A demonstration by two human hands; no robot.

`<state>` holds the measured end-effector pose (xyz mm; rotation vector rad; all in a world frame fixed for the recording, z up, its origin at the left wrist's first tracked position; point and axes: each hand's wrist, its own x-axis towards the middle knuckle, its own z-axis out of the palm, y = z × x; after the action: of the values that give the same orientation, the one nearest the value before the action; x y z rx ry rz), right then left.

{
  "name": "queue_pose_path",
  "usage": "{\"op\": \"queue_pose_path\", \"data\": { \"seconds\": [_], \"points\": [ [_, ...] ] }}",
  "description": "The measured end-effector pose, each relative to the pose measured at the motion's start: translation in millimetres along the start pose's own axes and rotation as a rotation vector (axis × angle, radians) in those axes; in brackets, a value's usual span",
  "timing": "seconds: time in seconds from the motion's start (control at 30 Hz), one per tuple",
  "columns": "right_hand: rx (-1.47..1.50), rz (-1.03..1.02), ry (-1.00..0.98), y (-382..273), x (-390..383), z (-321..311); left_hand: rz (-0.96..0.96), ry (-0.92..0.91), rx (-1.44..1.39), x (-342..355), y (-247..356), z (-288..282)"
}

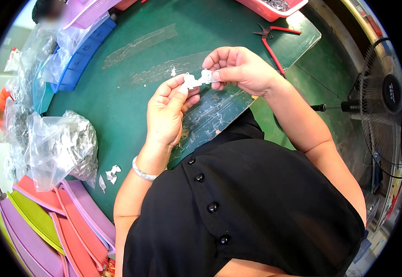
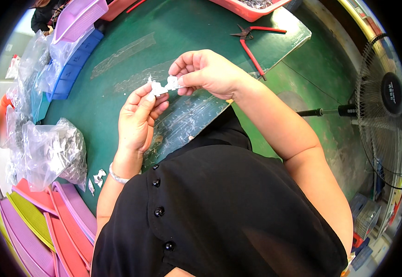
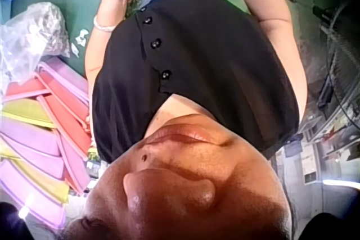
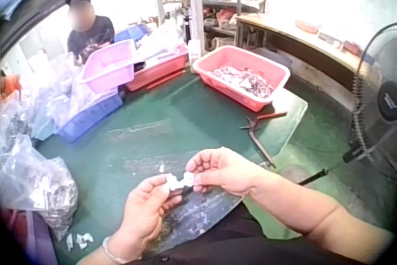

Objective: The person picks small silver metal pieces from a pile on a green workbench, places them into a clear plastic bag, and then uses red-handled pliers to trim edges off several pieces. Trimmed pieces are placed into a red basket on the right.

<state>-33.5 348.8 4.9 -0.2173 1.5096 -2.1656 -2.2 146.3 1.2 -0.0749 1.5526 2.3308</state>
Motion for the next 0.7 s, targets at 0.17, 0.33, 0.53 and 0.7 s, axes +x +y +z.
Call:
{"op": "queue_pose_path", "data": {
  "seconds": [0.17, 0.33, 0.53, 0.7],
  "points": [
    [-0.005, 0.017, 0.011, -0.3, -0.1, 0.7, -0.011, 0.006, -0.002, -0.2, 0.7, 0.7],
    [0.001, 0.017, 0.020, -1.0, -0.4, 1.8, -0.016, -0.001, 0.002, -0.3, 0.7, 0.4],
    [0.008, 0.010, 0.044, -0.6, -1.1, 3.1, -0.012, -0.006, 0.003, -0.5, -0.4, 0.4],
    [0.007, 0.015, 0.051, -0.3, -2.0, 3.0, -0.015, -0.005, 0.006, -0.8, 0.0, 1.1]
  ]
}}
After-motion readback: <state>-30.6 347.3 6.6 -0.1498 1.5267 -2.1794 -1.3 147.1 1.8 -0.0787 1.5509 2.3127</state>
